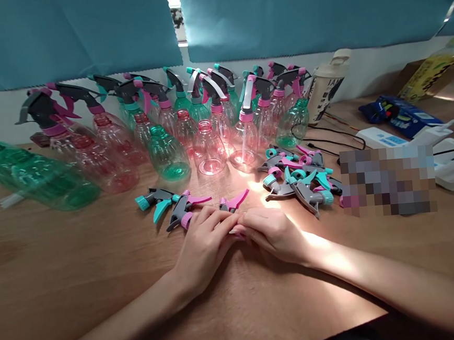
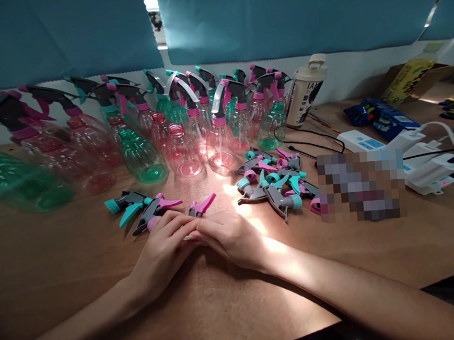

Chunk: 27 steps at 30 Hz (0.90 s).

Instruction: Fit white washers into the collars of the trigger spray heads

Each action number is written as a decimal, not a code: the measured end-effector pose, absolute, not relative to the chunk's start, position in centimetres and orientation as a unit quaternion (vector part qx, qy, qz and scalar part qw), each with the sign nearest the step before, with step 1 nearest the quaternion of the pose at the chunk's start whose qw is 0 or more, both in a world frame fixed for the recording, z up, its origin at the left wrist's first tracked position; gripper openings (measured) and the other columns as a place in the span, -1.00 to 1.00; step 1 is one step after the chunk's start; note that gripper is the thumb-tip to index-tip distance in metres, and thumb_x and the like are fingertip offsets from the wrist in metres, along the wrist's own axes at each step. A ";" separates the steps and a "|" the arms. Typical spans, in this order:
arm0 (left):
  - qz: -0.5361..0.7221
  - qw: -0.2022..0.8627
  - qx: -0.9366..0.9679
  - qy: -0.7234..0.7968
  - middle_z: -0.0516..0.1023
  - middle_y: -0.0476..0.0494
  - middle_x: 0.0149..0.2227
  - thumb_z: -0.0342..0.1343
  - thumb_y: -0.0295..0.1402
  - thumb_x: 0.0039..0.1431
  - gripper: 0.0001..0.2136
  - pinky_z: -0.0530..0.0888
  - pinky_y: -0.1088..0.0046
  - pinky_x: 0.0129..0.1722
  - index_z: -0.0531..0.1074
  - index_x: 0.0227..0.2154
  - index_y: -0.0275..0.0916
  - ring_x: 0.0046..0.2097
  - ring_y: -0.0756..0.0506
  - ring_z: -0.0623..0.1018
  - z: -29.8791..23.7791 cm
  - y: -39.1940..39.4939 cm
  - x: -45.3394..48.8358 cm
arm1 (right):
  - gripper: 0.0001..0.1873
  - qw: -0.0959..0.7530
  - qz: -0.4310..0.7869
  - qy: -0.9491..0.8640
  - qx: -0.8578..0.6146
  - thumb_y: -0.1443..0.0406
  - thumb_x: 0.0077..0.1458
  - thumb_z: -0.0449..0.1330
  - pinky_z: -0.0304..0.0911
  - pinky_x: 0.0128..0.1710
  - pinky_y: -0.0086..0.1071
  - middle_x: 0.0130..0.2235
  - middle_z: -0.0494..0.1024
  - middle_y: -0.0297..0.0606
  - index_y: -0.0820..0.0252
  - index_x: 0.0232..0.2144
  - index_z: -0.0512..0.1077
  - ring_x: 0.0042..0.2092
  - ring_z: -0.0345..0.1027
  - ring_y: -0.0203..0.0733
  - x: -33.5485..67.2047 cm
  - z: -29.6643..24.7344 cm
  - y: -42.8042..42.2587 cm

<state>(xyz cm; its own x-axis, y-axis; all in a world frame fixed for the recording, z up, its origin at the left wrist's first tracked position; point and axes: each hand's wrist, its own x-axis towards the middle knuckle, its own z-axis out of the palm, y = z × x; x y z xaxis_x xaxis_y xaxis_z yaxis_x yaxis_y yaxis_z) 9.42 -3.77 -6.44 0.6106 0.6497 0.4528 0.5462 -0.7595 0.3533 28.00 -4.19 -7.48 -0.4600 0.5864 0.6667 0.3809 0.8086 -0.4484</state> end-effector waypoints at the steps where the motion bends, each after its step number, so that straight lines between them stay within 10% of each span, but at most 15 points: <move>1: 0.286 0.091 0.893 0.336 0.55 -0.15 -0.21 -0.07 -0.26 0.35 -0.75 0.37 0.28 -0.18 0.46 -0.14 -0.25 -0.17 -0.13 0.38 -6.4 -3.8 9.4 | -0.73 0.429 0.116 -0.846 -0.293 0.32 0.33 -0.05 0.14 -0.50 -0.50 -0.49 0.41 -0.35 0.20 -0.42 0.33 -0.49 0.24 -0.35 27.9 -7.4 -4.3; 16: 0.293 0.056 0.871 0.389 0.58 -0.08 -0.17 0.10 -0.37 0.26 -0.79 0.27 0.31 -0.13 0.44 -0.06 -0.21 -0.11 -0.13 0.45 -6.3 -4.1 9.3 | -0.66 0.439 0.117 -0.816 -0.358 0.30 0.30 0.01 0.06 -0.54 -0.46 -0.58 0.31 -0.41 0.14 -0.55 0.22 -0.55 0.16 -0.36 28.9 -7.4 -4.7; 27: 0.291 0.082 0.870 0.389 0.56 -0.13 -0.15 0.06 -0.42 0.27 -0.79 0.30 0.24 -0.09 0.40 -0.04 -0.20 -0.07 -0.17 0.43 -6.3 -4.1 9.2 | -0.73 0.456 0.362 -0.669 -0.462 0.12 0.12 0.22 0.23 -0.52 -0.43 -0.50 0.43 -0.35 0.16 -0.49 0.34 -0.48 0.34 -0.29 29.6 -7.4 -4.0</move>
